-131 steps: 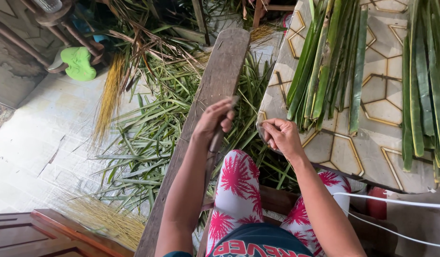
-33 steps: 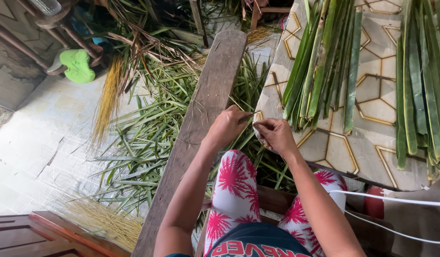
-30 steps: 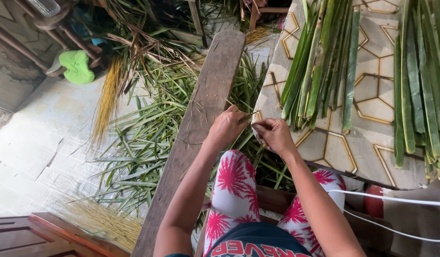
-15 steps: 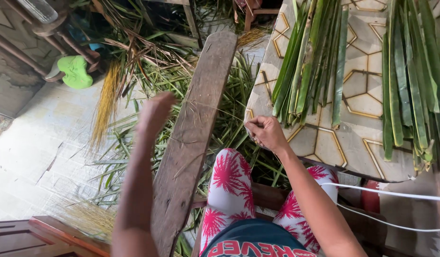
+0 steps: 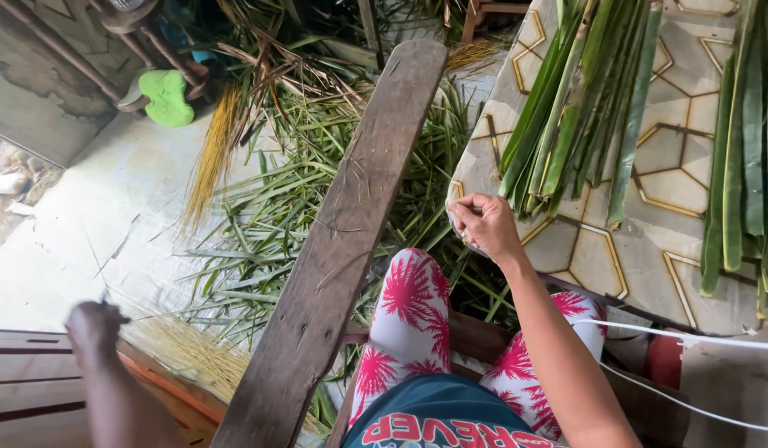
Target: Stripping palm leaves from their midribs using a small knife
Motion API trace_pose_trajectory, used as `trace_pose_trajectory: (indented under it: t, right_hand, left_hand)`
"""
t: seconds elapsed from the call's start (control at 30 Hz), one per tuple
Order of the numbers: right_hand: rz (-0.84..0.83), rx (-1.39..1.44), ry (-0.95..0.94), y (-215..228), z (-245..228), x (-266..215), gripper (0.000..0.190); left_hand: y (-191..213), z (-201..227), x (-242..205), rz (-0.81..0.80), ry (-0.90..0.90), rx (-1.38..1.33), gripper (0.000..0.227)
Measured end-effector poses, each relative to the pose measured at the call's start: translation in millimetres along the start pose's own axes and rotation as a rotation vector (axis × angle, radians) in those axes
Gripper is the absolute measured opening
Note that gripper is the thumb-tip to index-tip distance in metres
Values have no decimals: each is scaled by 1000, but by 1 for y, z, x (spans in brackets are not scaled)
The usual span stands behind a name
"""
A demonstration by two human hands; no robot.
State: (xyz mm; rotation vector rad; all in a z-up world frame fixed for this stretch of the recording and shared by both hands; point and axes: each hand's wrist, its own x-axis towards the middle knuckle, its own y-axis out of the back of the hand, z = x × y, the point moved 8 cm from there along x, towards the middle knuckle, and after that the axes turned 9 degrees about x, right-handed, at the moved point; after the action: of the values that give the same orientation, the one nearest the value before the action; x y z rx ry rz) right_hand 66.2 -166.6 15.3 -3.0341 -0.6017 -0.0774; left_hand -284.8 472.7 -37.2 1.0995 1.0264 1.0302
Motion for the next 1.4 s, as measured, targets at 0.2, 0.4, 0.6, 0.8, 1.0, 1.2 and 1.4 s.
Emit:
trace_pose_trajectory:
  t: [0.2,0.4,0.6,0.8,1.0,1.2,1.4]
  right_hand:
    - [9,17,18,-1,1,1,14]
    - [23,-2,17,1,1,0,14]
    - [38,-31,12,0,1,0,15]
    - [44,-32,32,1,3,1,16]
    - [33,-66,75,1,8,2,13]
    - [32,-98,75,0,9,3,15]
    - [103,21,125,0,13,4,8]
  left_hand:
    - [-86,-51,-21,-140,78,73,66]
    - [-106,-80,-59,-165,200,18,62]
    - [-119,-116,-55,-151,404,47,62]
    - [-132,-110,-60,-168,435,-79,55]
    - [-123,-49,-66,-238,294,-365,21]
    - [-78,40,-80,-178,-91,-526,25]
    - [-7,216,-190,-345,-600,-892,22]
